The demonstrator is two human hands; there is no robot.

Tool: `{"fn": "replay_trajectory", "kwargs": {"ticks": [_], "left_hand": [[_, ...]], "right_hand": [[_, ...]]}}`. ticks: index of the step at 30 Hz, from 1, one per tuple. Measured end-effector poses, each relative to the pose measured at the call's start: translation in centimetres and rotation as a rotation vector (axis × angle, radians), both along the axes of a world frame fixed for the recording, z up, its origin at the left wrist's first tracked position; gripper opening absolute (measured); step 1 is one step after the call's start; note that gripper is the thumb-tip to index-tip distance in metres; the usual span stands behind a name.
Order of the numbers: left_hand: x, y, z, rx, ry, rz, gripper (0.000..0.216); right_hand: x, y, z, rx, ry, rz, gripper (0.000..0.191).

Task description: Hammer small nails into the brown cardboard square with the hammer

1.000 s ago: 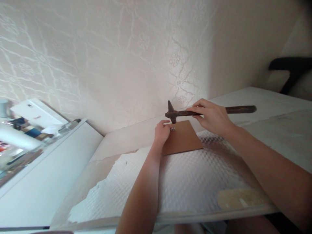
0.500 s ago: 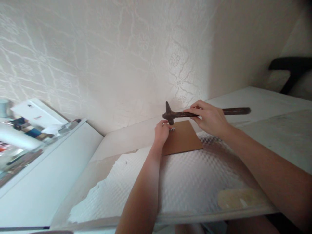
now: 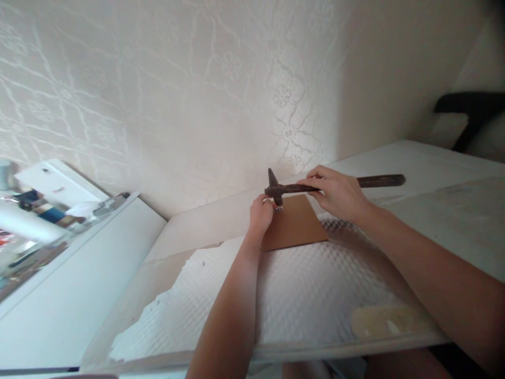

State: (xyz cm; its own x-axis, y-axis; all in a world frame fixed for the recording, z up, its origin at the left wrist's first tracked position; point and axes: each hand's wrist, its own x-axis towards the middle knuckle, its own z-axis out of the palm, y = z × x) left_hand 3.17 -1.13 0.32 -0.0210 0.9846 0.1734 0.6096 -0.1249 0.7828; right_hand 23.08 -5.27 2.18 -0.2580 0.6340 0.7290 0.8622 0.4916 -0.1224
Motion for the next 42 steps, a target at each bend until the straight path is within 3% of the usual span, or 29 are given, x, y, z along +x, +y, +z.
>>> {"fn": "replay_trajectory", "kwargs": {"ticks": [26,42], "left_hand": [[0.0,0.0,0.1,-0.017,-0.004,0.001,0.036],[-0.1,-0.6,1.0,0.0,0.135,0.078,0.038]], "right_hand": [[-0.3,-0.1,0.1,0.037,0.057,-0.009,0.031],[-0.9,0.0,-0.8,-0.012,0.0,0.057,0.035]]}}
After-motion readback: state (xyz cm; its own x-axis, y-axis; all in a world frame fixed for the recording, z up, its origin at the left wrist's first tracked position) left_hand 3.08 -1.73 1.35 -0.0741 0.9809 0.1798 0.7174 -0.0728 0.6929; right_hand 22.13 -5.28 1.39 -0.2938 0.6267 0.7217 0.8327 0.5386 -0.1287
